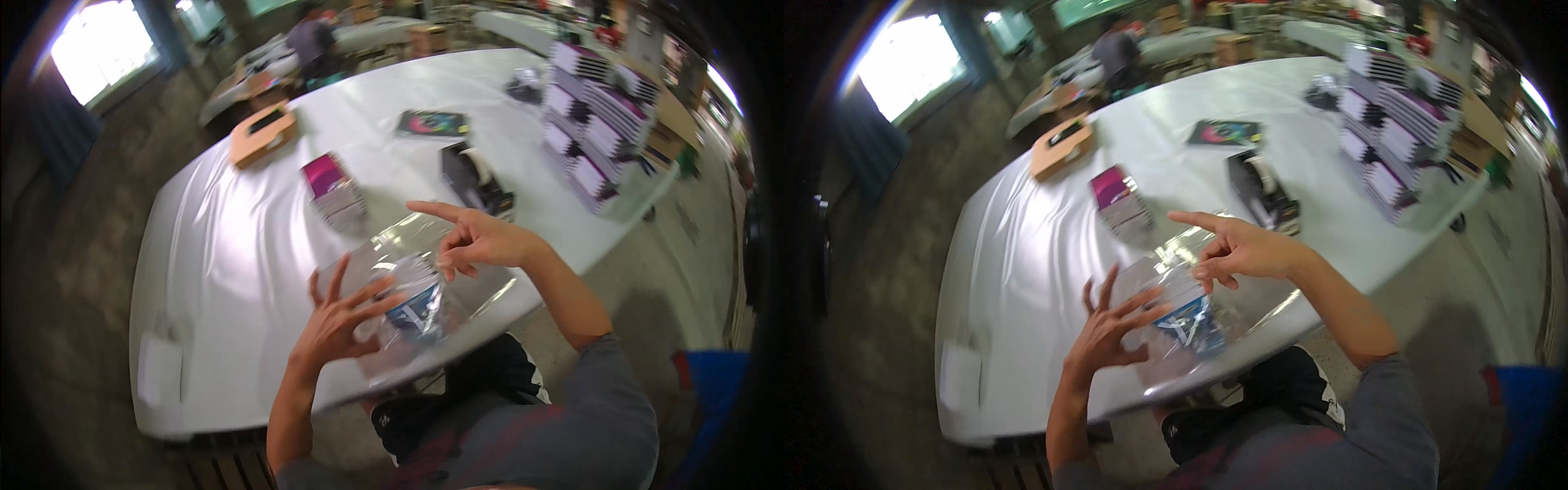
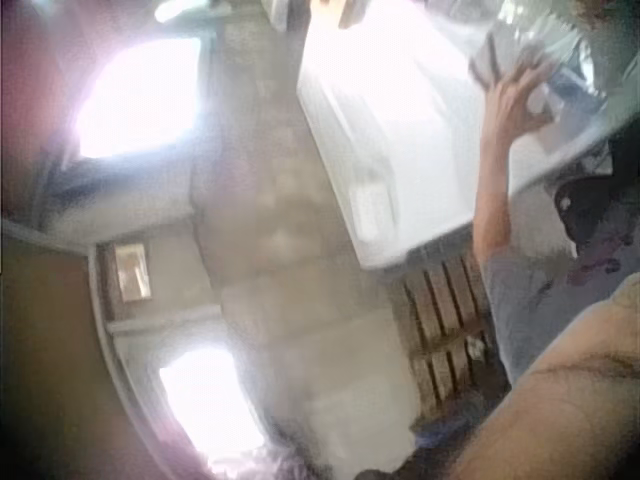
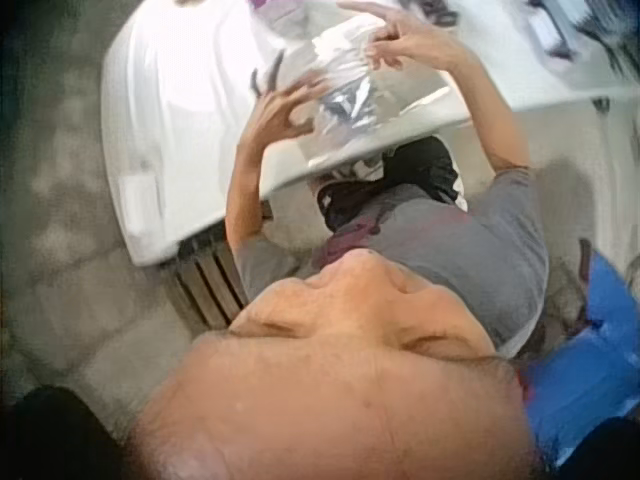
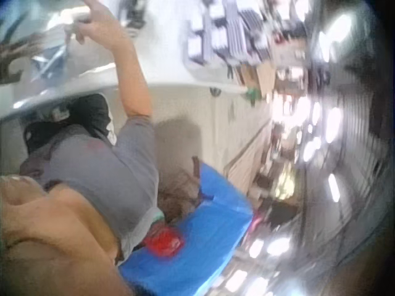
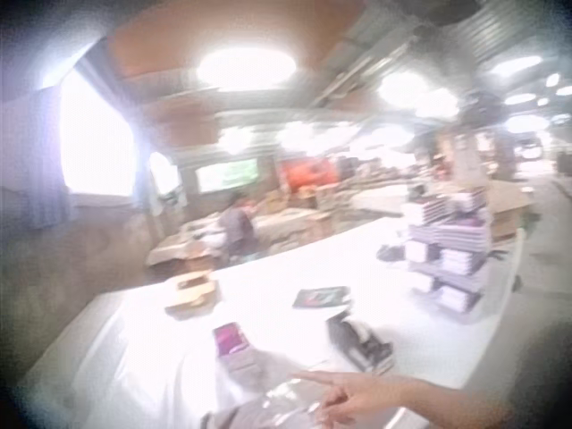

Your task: The person places spiral-bound notebooks into clear plastic sleeves and seals them with tape. The person repeatedly picks up notebooks, inserts them into sleeves, and applies tape to close the packaging.

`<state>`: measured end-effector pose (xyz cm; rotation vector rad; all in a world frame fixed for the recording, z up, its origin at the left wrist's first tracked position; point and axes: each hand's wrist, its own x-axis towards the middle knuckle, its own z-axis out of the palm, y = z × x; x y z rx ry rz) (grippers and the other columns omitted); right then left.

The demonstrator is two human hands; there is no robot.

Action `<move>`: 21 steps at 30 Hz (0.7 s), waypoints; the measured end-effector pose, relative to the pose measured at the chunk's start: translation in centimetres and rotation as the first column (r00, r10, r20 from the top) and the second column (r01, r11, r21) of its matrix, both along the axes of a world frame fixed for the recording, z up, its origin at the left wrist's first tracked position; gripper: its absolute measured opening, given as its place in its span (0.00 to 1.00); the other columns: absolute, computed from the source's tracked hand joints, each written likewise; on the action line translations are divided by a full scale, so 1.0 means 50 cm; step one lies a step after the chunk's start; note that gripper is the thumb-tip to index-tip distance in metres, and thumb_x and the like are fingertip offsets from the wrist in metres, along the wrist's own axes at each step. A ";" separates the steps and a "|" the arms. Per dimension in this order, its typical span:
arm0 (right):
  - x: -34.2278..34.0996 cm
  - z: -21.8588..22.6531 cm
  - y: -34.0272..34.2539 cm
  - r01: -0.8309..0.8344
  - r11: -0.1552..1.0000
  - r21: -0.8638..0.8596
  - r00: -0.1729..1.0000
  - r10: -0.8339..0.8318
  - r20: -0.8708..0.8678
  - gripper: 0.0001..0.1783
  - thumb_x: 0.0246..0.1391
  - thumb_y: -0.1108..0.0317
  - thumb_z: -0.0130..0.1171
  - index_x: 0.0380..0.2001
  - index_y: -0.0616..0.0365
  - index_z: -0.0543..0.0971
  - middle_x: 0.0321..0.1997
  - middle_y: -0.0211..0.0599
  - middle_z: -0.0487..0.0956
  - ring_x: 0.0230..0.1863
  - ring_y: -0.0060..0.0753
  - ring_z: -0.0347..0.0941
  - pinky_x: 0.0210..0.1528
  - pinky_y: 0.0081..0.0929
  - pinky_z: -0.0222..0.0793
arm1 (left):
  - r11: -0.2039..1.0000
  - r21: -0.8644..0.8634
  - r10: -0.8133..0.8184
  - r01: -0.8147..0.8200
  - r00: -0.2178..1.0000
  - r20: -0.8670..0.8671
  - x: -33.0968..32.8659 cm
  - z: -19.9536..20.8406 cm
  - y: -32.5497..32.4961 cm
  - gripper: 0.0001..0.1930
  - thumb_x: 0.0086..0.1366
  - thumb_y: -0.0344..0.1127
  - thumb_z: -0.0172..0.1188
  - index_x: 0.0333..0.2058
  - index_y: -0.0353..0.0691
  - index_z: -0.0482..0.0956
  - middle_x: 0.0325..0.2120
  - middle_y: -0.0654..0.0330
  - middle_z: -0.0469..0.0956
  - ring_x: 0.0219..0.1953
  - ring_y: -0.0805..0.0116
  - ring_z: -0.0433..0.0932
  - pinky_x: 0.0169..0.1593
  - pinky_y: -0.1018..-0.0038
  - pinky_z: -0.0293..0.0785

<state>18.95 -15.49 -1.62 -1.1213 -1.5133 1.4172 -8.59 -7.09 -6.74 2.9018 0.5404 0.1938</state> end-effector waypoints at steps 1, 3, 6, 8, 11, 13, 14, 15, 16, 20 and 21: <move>-0.033 0.007 0.014 -0.044 0.999 -0.021 0.998 0.044 0.033 0.46 0.51 0.74 0.57 0.67 0.52 0.42 0.22 0.35 0.77 0.20 0.18 0.68 0.22 0.15 0.62 | 1.000 0.006 0.009 -0.010 1.000 0.008 -0.013 -0.004 0.000 0.46 0.31 0.42 0.71 0.55 0.78 0.67 0.61 0.78 0.61 0.69 0.49 0.35 0.63 0.41 0.23; -0.074 0.016 0.043 -0.095 0.994 -0.047 0.986 0.101 0.135 0.47 0.51 0.72 0.58 0.67 0.52 0.42 0.22 0.35 0.77 0.20 0.19 0.68 0.22 0.16 0.62 | 1.000 0.026 -0.014 0.013 0.999 0.040 -0.021 -0.012 0.007 0.49 0.30 0.44 0.73 0.56 0.81 0.63 0.61 0.81 0.61 0.69 0.51 0.35 0.63 0.41 0.23; -0.122 0.027 0.085 -0.152 0.986 -0.062 0.941 0.164 0.295 0.49 0.50 0.70 0.60 0.67 0.51 0.42 0.22 0.38 0.78 0.21 0.21 0.70 0.24 0.18 0.63 | 0.999 0.033 0.005 -0.006 1.000 0.015 -0.034 0.001 0.004 0.49 0.30 0.44 0.74 0.56 0.81 0.63 0.61 0.81 0.60 0.69 0.50 0.34 0.63 0.41 0.23; -0.137 0.022 0.105 -0.166 0.983 -0.077 0.905 0.183 0.383 0.50 0.49 0.69 0.62 0.67 0.50 0.42 0.23 0.40 0.78 0.22 0.23 0.72 0.26 0.20 0.65 | 1.000 0.005 0.002 -0.002 0.999 0.040 -0.035 -0.001 0.005 0.47 0.30 0.44 0.73 0.55 0.81 0.65 0.61 0.80 0.61 0.69 0.51 0.33 0.63 0.40 0.22; -0.141 0.001 0.125 -0.190 0.980 -0.067 0.894 0.201 0.401 0.51 0.47 0.67 0.64 0.67 0.50 0.43 0.23 0.40 0.78 0.25 0.26 0.75 0.31 0.24 0.68 | 1.000 -0.017 -0.008 0.008 0.999 0.031 -0.032 0.004 0.008 0.46 0.30 0.43 0.73 0.54 0.81 0.66 0.61 0.79 0.61 0.69 0.50 0.32 0.63 0.39 0.23; -0.135 -0.027 0.139 -0.193 0.981 0.036 0.850 0.148 0.505 0.54 0.44 0.65 0.66 0.67 0.50 0.43 0.23 0.41 0.79 0.26 0.31 0.76 0.33 0.26 0.70 | 1.000 -0.021 -0.014 0.015 1.000 0.015 -0.030 0.005 0.010 0.46 0.30 0.43 0.73 0.54 0.81 0.67 0.61 0.79 0.61 0.69 0.50 0.32 0.63 0.39 0.23; -0.132 -0.035 0.142 -0.196 0.977 0.087 0.825 0.116 0.554 0.55 0.42 0.64 0.68 0.67 0.51 0.43 0.23 0.41 0.79 0.27 0.33 0.77 0.34 0.27 0.70 | 0.999 -0.036 -0.013 0.013 1.000 0.005 -0.028 0.009 0.009 0.46 0.31 0.43 0.73 0.54 0.81 0.67 0.61 0.79 0.60 0.69 0.50 0.31 0.63 0.39 0.22; -0.134 -0.037 0.143 -0.187 0.977 0.104 0.783 0.084 0.616 0.55 0.41 0.64 0.68 0.67 0.51 0.44 0.24 0.42 0.79 0.27 0.35 0.77 0.34 0.28 0.70 | 0.998 -0.055 -0.010 0.009 1.000 -0.010 -0.027 0.014 0.006 0.46 0.31 0.43 0.72 0.54 0.81 0.66 0.62 0.79 0.60 0.69 0.50 0.30 0.63 0.40 0.21; -0.135 -0.039 0.142 -0.178 0.976 0.122 0.736 0.050 0.675 0.55 0.40 0.63 0.69 0.67 0.51 0.45 0.25 0.43 0.79 0.28 0.37 0.77 0.34 0.29 0.70 | 0.997 -0.073 -0.009 0.007 1.000 -0.024 -0.026 0.018 0.005 0.45 0.31 0.42 0.72 0.54 0.81 0.66 0.62 0.79 0.59 0.69 0.50 0.30 0.63 0.40 0.20; -0.159 0.016 0.134 -0.110 0.988 0.108 0.416 -0.053 0.908 0.55 0.36 0.64 0.70 0.65 0.52 0.48 0.26 0.45 0.79 0.31 0.45 0.78 0.35 0.34 0.71 | 0.997 -0.071 0.018 -0.020 1.000 -0.016 -0.033 0.013 0.002 0.46 0.32 0.41 0.73 0.54 0.82 0.66 0.62 0.80 0.59 0.69 0.50 0.31 0.64 0.41 0.20; -0.154 0.028 0.127 -0.090 0.987 0.131 0.379 -0.087 0.921 0.53 0.36 0.65 0.70 0.64 0.52 0.51 0.28 0.45 0.79 0.33 0.43 0.77 0.36 0.34 0.70 | 0.997 -0.077 0.020 -0.020 1.000 -0.008 -0.033 0.012 0.003 0.44 0.33 0.41 0.72 0.54 0.82 0.66 0.62 0.80 0.59 0.69 0.50 0.31 0.64 0.41 0.20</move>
